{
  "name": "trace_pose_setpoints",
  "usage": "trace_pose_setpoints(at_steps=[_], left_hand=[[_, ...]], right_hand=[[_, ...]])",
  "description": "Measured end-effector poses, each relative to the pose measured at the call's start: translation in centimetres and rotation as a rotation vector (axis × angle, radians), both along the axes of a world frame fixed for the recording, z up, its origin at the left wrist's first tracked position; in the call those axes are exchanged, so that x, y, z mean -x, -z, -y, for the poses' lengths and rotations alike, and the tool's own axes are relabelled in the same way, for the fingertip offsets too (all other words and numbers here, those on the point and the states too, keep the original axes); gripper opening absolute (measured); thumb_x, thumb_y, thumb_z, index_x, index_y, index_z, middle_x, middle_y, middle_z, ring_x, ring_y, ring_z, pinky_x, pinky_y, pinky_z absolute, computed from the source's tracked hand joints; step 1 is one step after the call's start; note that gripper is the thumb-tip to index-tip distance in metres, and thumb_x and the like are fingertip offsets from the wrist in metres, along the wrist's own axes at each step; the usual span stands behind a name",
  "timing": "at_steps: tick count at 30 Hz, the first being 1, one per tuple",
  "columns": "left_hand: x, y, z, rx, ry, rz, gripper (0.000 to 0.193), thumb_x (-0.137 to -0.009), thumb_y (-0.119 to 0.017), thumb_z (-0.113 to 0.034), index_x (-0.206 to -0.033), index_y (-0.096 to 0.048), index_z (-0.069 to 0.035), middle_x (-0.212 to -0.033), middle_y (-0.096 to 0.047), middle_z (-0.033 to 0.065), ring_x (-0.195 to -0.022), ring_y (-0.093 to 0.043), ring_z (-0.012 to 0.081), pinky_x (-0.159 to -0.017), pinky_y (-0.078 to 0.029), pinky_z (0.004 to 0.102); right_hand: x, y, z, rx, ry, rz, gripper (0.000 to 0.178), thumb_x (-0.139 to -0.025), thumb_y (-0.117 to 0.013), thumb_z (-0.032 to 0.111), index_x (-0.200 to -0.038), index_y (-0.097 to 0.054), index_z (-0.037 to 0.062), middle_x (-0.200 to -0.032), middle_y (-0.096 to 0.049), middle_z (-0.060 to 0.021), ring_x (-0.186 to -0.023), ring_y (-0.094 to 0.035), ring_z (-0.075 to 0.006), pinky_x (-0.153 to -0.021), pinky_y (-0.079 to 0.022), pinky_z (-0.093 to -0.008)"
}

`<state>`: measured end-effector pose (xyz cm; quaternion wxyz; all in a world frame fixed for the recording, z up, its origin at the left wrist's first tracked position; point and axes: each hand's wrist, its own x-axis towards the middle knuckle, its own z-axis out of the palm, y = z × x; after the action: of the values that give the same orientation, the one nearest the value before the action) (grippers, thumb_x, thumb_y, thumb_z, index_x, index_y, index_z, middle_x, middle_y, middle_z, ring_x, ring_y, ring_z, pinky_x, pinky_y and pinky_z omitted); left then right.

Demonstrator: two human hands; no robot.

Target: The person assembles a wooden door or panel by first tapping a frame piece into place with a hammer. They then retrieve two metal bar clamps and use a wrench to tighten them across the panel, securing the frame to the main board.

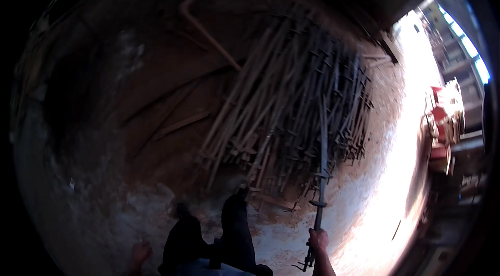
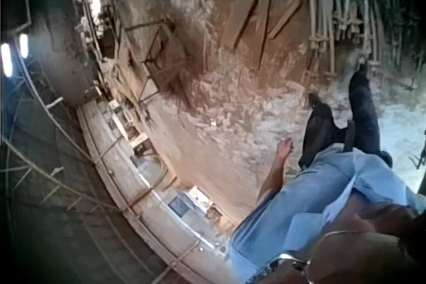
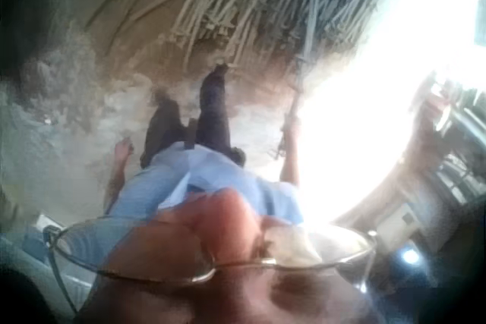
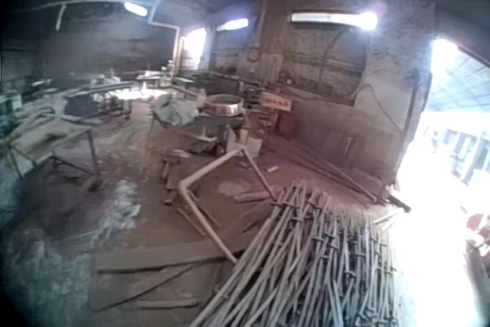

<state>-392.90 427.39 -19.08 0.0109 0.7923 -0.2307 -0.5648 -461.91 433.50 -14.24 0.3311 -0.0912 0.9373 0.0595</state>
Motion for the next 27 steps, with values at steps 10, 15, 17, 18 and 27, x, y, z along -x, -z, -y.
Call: trace_pose_setpoints(at_steps=[10,15,17,18,27], left_hand=[[-9.0,1.9,2.9,0.283,0.156,-0.012,0.029,-0.085,-0.052,-0.026,-0.079,-0.066,-0.001,-0.065,-0.064,0.0111,-0.053,-0.061,0.0223,-0.056,-0.049,0.0379],[-11.3,2.4,1.9,0.407,0.253,0.047,0.028,-0.082,-0.051,-0.027,-0.078,-0.066,-0.003,-0.065,-0.063,0.0137,-0.06,-0.064,0.0265,-0.061,-0.049,0.0401],[-10.6,0.8,3.9,0.318,0.174,0.003,0.028,-0.081,-0.051,-0.027,-0.08,-0.066,-0.004,-0.067,-0.063,0.0143,-0.062,-0.064,0.0267,-0.061,-0.049,0.0401],[-10.6,0.3,4.3,0.356,0.131,-0.024,0.026,-0.083,-0.052,-0.026,-0.08,-0.066,-0.004,-0.067,-0.063,0.0104,-0.06,-0.061,0.0217,-0.058,-0.049,0.0364],[-16.6,-6.1,8.7,0.327,-0.703,-0.512,0.032,-0.092,-0.06,-0.038,-0.095,-0.059,-0.006,-0.09,-0.061,0.0068,-0.081,-0.063,0.0189,-0.068,-0.053,0.0329]], right_hand=[[-14.2,-16.4,-12.9,-0.063,-0.149,0.145,0.037,-0.098,-0.048,0.032,-0.108,-0.063,-0.0002,-0.078,-0.062,-0.0083,-0.073,-0.06,-0.0222,-0.061,-0.047,-0.0369],[-19.6,-16.9,-16.1,-0.112,-0.472,0.189,0.034,-0.097,-0.05,0.03,-0.108,-0.062,0.0002,-0.075,-0.061,-0.0068,-0.066,-0.058,-0.02,-0.055,-0.046,-0.0348],[-21.0,-17.2,-17.7,-0.059,-0.618,0.161,0.033,-0.096,-0.051,0.029,-0.108,-0.061,0.0003,-0.073,-0.061,-0.0062,-0.063,-0.058,-0.0191,-0.053,-0.045,-0.0339],[-21.0,-17.2,-18.4,0.02,-0.739,0.147,0.032,-0.096,-0.051,0.029,-0.108,-0.061,0.0004,-0.073,-0.061,-0.0058,-0.062,-0.058,-0.0187,-0.052,-0.044,-0.0335],[-38.6,-18.2,8.3,0.208,-1.475,0.242,0.04,-0.081,-0.069,0.041,-0.068,-0.057,0.0046,-0.052,-0.057,-0.0171,-0.051,-0.059,-0.038,-0.053,-0.047,-0.0476]])
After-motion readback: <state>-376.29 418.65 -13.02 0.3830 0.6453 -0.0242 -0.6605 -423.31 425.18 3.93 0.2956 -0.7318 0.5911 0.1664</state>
